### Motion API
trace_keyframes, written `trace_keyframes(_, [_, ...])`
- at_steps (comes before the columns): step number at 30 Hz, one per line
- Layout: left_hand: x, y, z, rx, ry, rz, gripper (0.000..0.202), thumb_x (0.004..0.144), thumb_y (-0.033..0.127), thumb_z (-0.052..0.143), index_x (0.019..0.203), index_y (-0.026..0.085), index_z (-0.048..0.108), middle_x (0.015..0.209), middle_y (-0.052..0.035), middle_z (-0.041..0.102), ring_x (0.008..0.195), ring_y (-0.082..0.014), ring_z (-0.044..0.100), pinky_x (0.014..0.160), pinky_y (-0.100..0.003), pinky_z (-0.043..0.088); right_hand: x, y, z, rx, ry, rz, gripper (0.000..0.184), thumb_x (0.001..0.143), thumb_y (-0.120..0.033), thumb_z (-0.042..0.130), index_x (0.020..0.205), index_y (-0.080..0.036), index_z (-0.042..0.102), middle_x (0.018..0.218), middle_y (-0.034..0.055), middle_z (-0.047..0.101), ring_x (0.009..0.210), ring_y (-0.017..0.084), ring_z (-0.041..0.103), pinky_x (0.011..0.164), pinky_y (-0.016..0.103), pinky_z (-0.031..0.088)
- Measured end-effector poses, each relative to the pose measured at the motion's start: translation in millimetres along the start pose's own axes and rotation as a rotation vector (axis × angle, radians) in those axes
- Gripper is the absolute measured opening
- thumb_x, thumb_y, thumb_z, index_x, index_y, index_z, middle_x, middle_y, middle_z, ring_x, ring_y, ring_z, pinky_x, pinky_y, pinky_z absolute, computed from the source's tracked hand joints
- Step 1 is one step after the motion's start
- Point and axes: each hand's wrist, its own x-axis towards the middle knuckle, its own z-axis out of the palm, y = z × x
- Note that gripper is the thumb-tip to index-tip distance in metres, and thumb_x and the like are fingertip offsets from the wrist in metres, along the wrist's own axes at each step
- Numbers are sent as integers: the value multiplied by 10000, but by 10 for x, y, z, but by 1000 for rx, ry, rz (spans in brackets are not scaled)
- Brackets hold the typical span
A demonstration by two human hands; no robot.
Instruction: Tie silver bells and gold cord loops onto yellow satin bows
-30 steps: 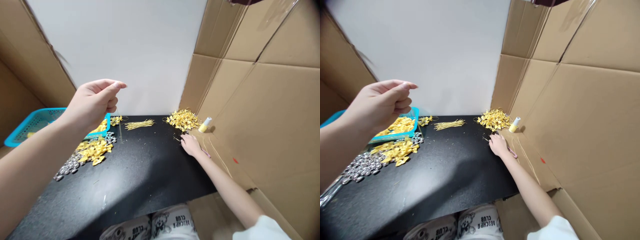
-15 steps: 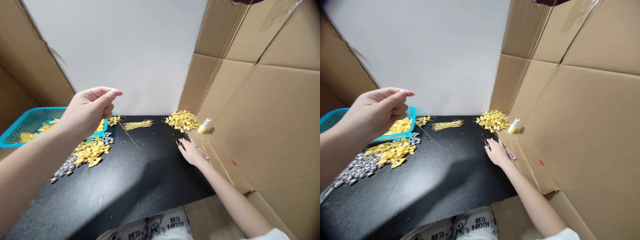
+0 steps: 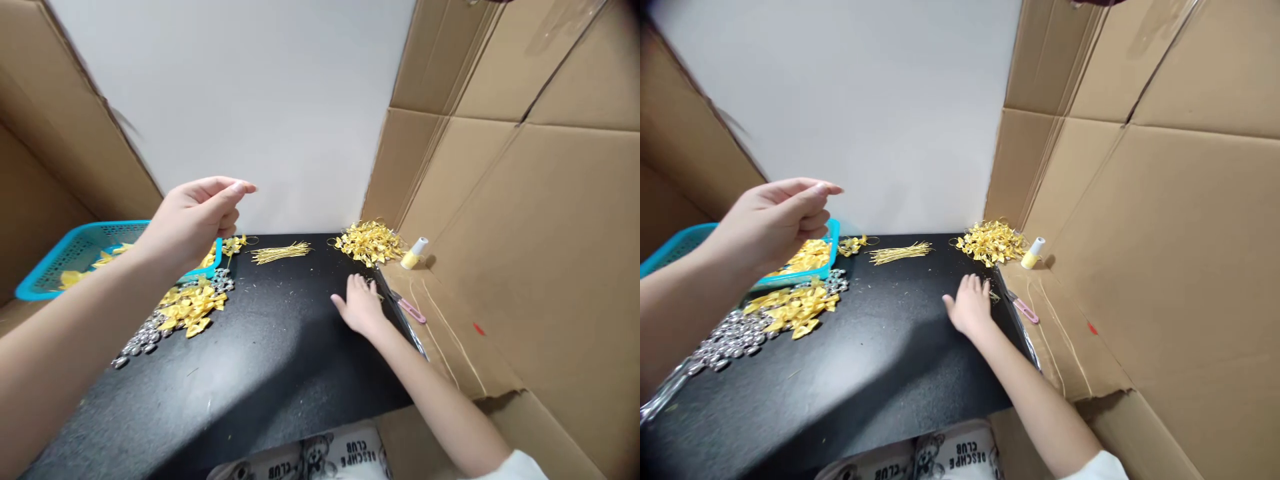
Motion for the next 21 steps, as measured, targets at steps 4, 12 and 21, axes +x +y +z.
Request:
trace_keyframes(4, [-12, -41, 122, 15, -19, -19, 122, 775, 305, 711, 782, 188, 679, 504, 84, 249, 429, -63, 210, 418, -226, 162, -489, -827, 163, 962, -507, -398, 557, 947, -554, 417, 1338, -182, 555, 1397, 112, 567, 1322, 226, 508, 1105, 417, 389])
trace_keyframes(12, [-320, -89, 207, -10, -58, -23, 195, 809, 401, 677, 846, 210, 688, 482, 83, 305, 420, -74, 245, 421, -225, 177, -131, -1496, -487, 2072, -279, -101, 488, 1028, -336, 74, 1158, -229, 531, 1165, 77, 677, 1172, 180, 606, 997, 434, 488])
trace_keyframes(21, [-1302, -1003, 296, -23, -194, -341, 376, 798, 558, 655, 778, 182, 665, 528, 51, 380, 492, -94, 292, 470, -240, 192, -36, -660, -586, 2103, -98, 78, 379, 1030, -203, 184, 707, -207, 384, 486, -102, 226, 360, 74, 191, 404, 150, 305])
